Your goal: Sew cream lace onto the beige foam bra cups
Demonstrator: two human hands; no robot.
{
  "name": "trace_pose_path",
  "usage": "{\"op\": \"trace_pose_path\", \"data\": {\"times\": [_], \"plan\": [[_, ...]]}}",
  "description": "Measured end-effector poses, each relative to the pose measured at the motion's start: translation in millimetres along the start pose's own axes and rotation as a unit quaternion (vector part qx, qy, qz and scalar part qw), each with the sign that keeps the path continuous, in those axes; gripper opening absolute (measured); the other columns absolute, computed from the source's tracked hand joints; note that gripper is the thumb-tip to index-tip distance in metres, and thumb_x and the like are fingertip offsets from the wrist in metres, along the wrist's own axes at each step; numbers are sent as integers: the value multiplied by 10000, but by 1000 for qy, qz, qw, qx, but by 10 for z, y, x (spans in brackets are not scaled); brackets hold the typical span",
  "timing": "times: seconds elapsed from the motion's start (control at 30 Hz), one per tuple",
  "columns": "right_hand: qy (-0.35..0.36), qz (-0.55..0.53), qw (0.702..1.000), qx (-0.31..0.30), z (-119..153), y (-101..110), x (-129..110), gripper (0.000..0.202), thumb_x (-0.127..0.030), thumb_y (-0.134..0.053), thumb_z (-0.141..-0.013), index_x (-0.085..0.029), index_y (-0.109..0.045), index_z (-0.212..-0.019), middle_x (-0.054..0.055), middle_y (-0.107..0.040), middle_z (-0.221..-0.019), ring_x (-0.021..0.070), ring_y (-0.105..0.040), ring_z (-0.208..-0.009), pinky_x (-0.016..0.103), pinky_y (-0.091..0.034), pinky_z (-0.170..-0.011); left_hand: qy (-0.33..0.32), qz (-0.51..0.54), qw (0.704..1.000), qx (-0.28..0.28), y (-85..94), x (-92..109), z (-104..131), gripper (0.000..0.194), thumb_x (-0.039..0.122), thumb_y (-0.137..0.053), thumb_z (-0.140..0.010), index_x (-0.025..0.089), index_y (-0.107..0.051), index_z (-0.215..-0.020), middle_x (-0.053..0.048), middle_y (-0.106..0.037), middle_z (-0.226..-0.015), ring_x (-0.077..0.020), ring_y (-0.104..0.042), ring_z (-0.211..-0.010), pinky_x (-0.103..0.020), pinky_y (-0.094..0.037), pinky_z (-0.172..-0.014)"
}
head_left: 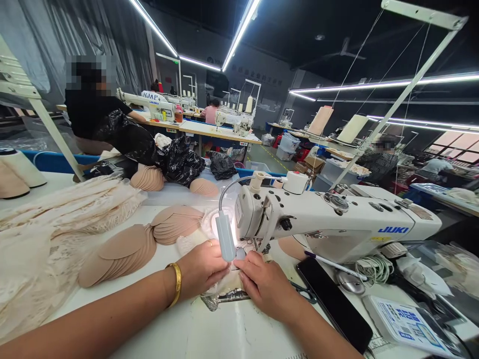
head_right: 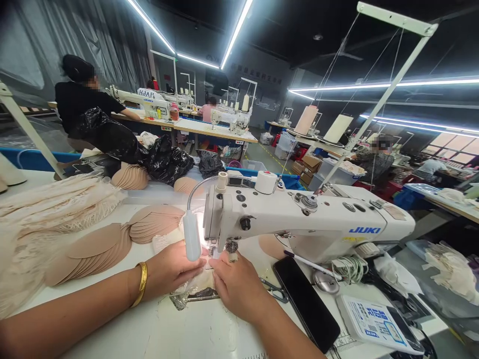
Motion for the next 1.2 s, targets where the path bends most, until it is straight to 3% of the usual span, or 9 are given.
{"op": "trace_pose_path", "data": {"times": [0.33, 0.63, 0.87, 0.97, 1.03, 1.1, 1.13, 1.17, 1.2], "plan": [[3, 13, 1000, -5, -6, 4, -5, 266, -106, -521, -980, -235, -650, -1174, 61, -633, -905, 241, -584, -812, 308, -389, -570, 4, -28, 999, -16, 100, 84, -49, 268, 128, -454, -1037, 195, -651, -869, -57, -740, -947, -204, -651, -843, -342, -537, -857], [-10, 5, 1000, -3, -3, -13, 29, 289, -124, -495, -993, -233, -675, -1191, 64, -647, -916, 234, -581, -783, 318, -405, -590, 36, -113, 992, -41, 74, -49, -118, 154, 168, -549, -979, 193, -662, -877, -72, -709, -898, -259, -632, -854, -402, -462, -793], [-63, -114, 992, 5, -3, 18, 34, 243, -229, -464, -1035, -242, -695, -1109, 53, -674, -884, 238, -610, -808, 349, -461, -703, 84, -122, 987, -59, 147, -88, -91, 158, 31, -574, -820, 185, -608, -824, -62, -680, -802, -237, -636, -739, -352, -481, -702], [-177, -285, 942, -29, -25, -39, -44, 172, -326, -524, -1028, -251, -627, -1143, 11, -672, -848, 209, -605, -755, 333, -465, -702, 102, -106, 988, -38, 323, 65, 82, 198, 26, -514, -870, 179, -630, -921, -40, -681, -776, -216, -637, -695, -325, -495, -671], [-245, -417, 874, -46, -64, -115, -168, 290, -354, -613, -976, -245, -550, -1237, -17, -664, -840, 187, -603, -736, 302, -458, -679, 104, -52, 993, -6, 410, 328, 275, 263, 70, -481, -950, 201, -660, -1092, -46, -738, -909, -221, -685, -837, -338, -535, -784], [-290, -509, 810, -28, -113, -177, -324, 438, -347, -710, -894, -229, -516, -1268, -46, -632, -797, 168, -582, -713, 274, -440, -657, 136, 101, 985, 43, 421, 659, 503, 270, 188, -520, -1023, 261, -671, -1235, -80, -757, -1175, -266, -681, -1105, -425, -519, -986], [-305, -539, 785, -7, -127, -202, -407, 476, -345, -745, -858, -222, -522, -1260, -60, -606, -766, 160, -564, -696, 263, -425, -641, 193, 205, 957, 70, 383, 796, 625, 262, 267, -578, -1029, 281, -678, -1271, -90, -746, -1241, -278, -669, -1155, -435, -508, -1025], [-313, -564, 764, 17, -129, -224, -496, 503, -350, -772, -834, -221, -533, -1258, -70, -583, -743, 155, -548, -684, 255, -414, -628, 256, 340, 903, 62, 276, 931, 735, 262, 364, -648, -1011, 286, -696, -1256, -83, -764, -1193, -267, -695, -1091, -403, -533, -982], [-312, -585, 747, 42, -113, -247, -593, 533, -363, -791, -823, -225, -541, -1273, -72, -573, -735, 153, -538, -681, 252, -411, -627, 322, 491, 809, 24, 119, 1078, 829, 327, 484, -702, -976, 270, -718, -1223, -85, -787, -1108, -262, -727, -996, -379, -562, -901]]}}
Point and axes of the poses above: each hand's wrist, its own z-axis away from the middle knuckle, its own y-axis out of the back of the hand, x = y × z, the point moved 5 cm from there along -z, towards the middle knuckle
